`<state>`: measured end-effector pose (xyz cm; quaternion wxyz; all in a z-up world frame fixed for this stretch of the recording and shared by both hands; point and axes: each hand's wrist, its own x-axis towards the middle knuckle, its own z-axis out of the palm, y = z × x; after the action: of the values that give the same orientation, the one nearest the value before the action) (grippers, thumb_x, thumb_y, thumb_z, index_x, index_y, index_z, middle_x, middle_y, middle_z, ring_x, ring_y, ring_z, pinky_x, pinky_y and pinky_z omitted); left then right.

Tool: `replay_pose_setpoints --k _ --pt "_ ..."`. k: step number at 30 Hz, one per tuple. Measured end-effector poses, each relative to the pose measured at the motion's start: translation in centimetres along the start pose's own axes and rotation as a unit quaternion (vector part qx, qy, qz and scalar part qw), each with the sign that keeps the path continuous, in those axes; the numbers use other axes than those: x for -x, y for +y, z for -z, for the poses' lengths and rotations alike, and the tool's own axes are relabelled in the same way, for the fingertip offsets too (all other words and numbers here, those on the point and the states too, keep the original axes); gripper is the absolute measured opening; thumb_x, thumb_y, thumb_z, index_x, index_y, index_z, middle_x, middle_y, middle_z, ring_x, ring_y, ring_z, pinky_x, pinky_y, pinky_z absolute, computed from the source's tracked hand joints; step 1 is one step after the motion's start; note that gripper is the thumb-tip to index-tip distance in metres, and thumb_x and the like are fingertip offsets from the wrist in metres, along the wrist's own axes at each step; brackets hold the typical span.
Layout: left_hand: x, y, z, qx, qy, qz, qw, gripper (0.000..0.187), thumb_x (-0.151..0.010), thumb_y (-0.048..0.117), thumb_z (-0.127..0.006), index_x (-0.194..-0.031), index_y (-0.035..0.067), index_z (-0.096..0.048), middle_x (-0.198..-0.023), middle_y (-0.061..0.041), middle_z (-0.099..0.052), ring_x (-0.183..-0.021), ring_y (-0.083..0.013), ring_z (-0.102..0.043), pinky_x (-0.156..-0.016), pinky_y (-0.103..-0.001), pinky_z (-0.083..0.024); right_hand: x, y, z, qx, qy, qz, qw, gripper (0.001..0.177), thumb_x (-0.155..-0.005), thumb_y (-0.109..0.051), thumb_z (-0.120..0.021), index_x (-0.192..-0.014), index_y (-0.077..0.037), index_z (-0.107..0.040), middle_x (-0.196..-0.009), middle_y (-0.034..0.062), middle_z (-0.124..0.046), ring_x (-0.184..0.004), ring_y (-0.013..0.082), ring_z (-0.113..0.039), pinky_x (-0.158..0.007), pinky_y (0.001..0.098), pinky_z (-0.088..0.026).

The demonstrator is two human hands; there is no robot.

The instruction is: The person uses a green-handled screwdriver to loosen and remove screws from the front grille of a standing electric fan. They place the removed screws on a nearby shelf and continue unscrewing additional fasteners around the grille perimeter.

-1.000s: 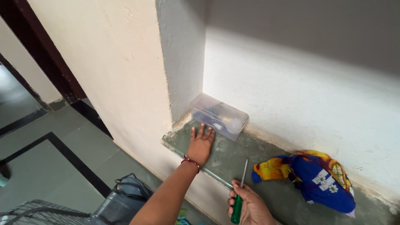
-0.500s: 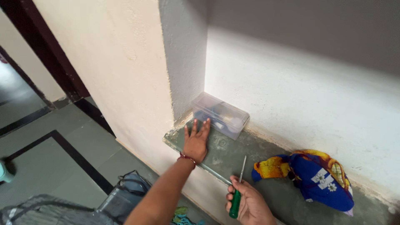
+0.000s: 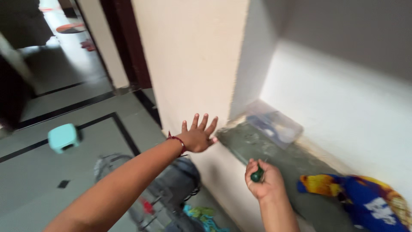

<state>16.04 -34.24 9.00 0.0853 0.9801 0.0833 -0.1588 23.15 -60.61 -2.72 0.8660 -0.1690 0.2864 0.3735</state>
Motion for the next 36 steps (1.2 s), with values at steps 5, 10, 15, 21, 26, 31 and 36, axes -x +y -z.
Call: replay_pose_setpoints --k 5,10,15,21,26,31,36 --pt "9.6 -1.3 0.7 -0.044 -0.013 0.012 0.999 0.077 -0.102 0.062 -0.026 -0.162 0.035 0.015 -0.17 -0.012 0.023 -0.154 -0.0415 0.023 -0.119 -0.069 0.003 -0.3 6.4 -4.6 0.062 0.004 -0.007 0.998 0.018 -0.098 -0.012 -0.056 -0.106 0.004 -0.055 -0.086 0.01 -0.06 -0.066 0.0155 -0.06 -0.055 0.0211 -0.053" --pt "14.8 -4.1 1.7 -0.092 0.053 -0.035 0.994 0.076 -0.102 0.062 -0.027 -0.163 0.034 0.01 -0.17 -0.014 0.021 -0.153 -0.0432 0.023 -0.116 -0.074 0.005 3.3 12.3 -8.1 0.098 0.004 0.023 0.995 0.018 -0.097 -0.009 -0.055 -0.109 0.003 -0.052 -0.089 0.0097 -0.061 -0.068 0.0157 -0.06 -0.057 0.0241 -0.052" --pt "18.7 -9.6 2.7 -0.072 0.096 -0.087 0.989 0.075 -0.102 0.061 -0.025 -0.163 0.033 0.007 -0.169 -0.017 0.02 -0.151 -0.0455 0.024 -0.113 -0.075 0.007 7.8 18.8 -10.1 0.107 -0.037 0.11 0.987 0.023 -0.095 -0.004 -0.058 -0.115 0.003 -0.05 -0.095 0.0134 -0.06 -0.075 0.0178 -0.06 -0.064 0.0242 -0.053" --pt "21.8 -20.5 1.6 0.048 0.105 -0.131 0.985 0.077 -0.101 0.06 -0.028 -0.164 0.031 0.006 -0.168 -0.021 0.02 -0.15 -0.048 0.026 -0.114 -0.073 0.009 12.1 29.6 -12.0 0.113 -0.055 0.22 0.967 0.032 -0.095 0.0 -0.056 -0.126 0.002 -0.047 -0.099 0.0137 -0.058 -0.083 0.0202 -0.062 -0.079 0.0314 -0.057" --pt "21.0 -29.6 -1.3 0.18 0.055 -0.086 0.978 0.074 -0.1 0.06 -0.034 -0.163 0.032 -0.009 -0.17 -0.015 0.011 -0.153 -0.0458 0.02 -0.115 -0.074 0.004 13.0 37.3 -12.6 0.211 -0.145 0.275 0.927 0.053 -0.098 -0.003 -0.06 -0.148 -0.002 -0.041 -0.091 0.0062 -0.057 -0.08 0.0164 -0.062 -0.08 0.0326 -0.057" --pt "21.0 -34.6 -5.8 0.212 0.017 -0.069 0.975 0.064 -0.101 0.048 -0.047 -0.159 0.028 -0.028 -0.173 -0.004 -0.008 -0.158 -0.0409 0.009 -0.117 -0.075 0.0 12.9 43.8 -12.9 0.302 -0.018 0.334 0.893 0.066 -0.094 -0.003 -0.059 -0.157 -0.008 -0.04 -0.091 0.0052 -0.059 -0.08 0.0158 -0.064 -0.067 0.0308 -0.058" --pt "21.2 -36.3 -9.1 0.284 0.009 -0.066 0.957 0.058 -0.102 0.031 -0.051 -0.157 0.025 -0.033 -0.165 -0.002 -0.035 -0.158 -0.039 -0.004 -0.119 -0.073 -0.005 12.8 46.4 -13.4 0.335 0.058 0.337 0.878 0.059 -0.093 -0.01 -0.06 -0.151 -0.016 -0.047 -0.101 0.0072 -0.067 -0.081 0.0161 -0.066 -0.061 0.0312 -0.057"
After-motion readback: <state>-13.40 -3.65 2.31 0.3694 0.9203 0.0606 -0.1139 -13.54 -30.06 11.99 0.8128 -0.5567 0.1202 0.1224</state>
